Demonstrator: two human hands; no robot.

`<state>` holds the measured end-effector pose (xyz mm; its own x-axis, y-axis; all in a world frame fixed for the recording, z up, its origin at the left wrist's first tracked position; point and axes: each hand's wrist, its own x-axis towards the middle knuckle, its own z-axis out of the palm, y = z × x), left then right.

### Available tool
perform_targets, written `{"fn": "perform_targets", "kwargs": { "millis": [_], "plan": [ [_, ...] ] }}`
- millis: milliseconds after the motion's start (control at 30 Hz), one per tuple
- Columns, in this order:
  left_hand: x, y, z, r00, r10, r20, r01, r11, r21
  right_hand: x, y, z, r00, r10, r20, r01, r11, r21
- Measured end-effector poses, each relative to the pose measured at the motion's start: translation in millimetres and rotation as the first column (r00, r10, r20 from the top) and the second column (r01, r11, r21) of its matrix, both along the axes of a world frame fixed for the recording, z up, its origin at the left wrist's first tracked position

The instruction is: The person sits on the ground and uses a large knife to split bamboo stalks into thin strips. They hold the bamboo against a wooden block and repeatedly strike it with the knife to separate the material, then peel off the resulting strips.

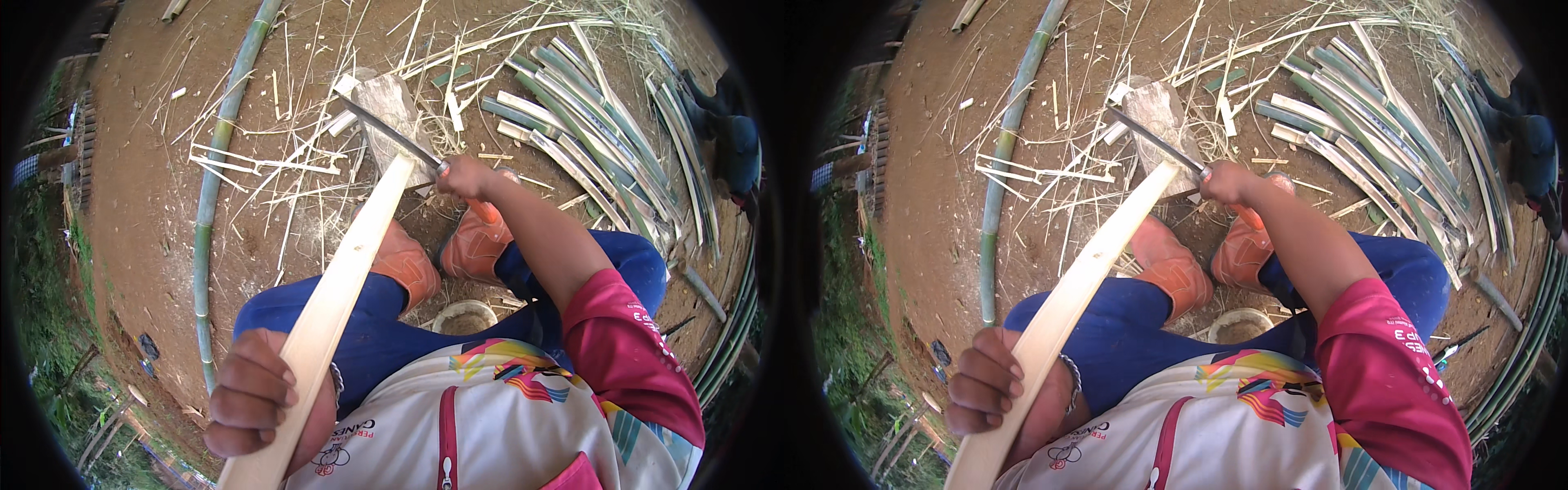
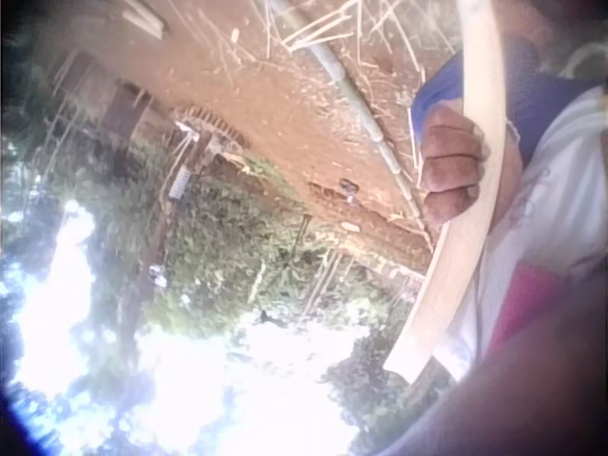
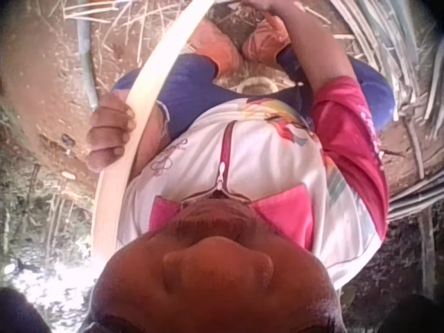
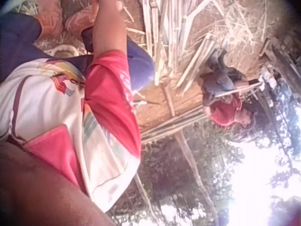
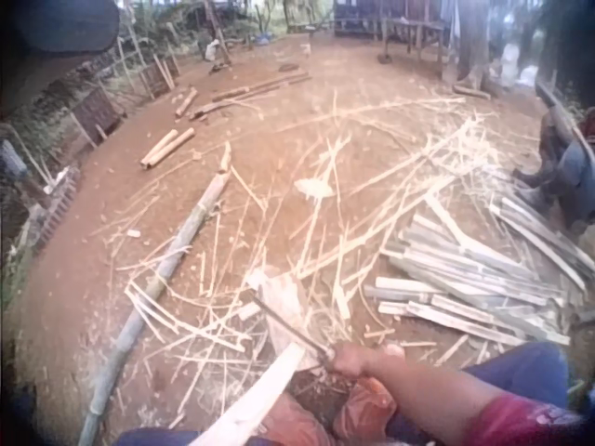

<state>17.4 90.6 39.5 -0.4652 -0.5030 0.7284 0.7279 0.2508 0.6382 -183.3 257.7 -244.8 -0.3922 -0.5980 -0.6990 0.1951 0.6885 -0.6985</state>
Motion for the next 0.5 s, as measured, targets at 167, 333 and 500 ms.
{"fn": "perform_targets", "kwargs": {
  "millis": [167, 333, 500],
  "plan": [
    [-5.9, -2.0, -2.0, 0.998, -0.040, -0.038, 0.037, 0.995, -0.090, 14.6, 13.0, 38.2, 0.993, -0.117, -0.023, 0.115, 0.991, -0.062],
    [-0.4, 1.6, -5.0, 0.996, -0.045, -0.071, 0.033, 0.987, -0.159, 41.8, 18.0, 125.1, 0.903, -0.066, -0.425, 0.050, 0.998, -0.050],
    [3.6, 17.5, -1.3, 0.999, 0.028, -0.042, -0.033, 0.992, -0.118, 92.8, 26.8, 179.9, 0.866, -0.006, -0.501, -0.073, 0.988, -0.139]
  ]
}}
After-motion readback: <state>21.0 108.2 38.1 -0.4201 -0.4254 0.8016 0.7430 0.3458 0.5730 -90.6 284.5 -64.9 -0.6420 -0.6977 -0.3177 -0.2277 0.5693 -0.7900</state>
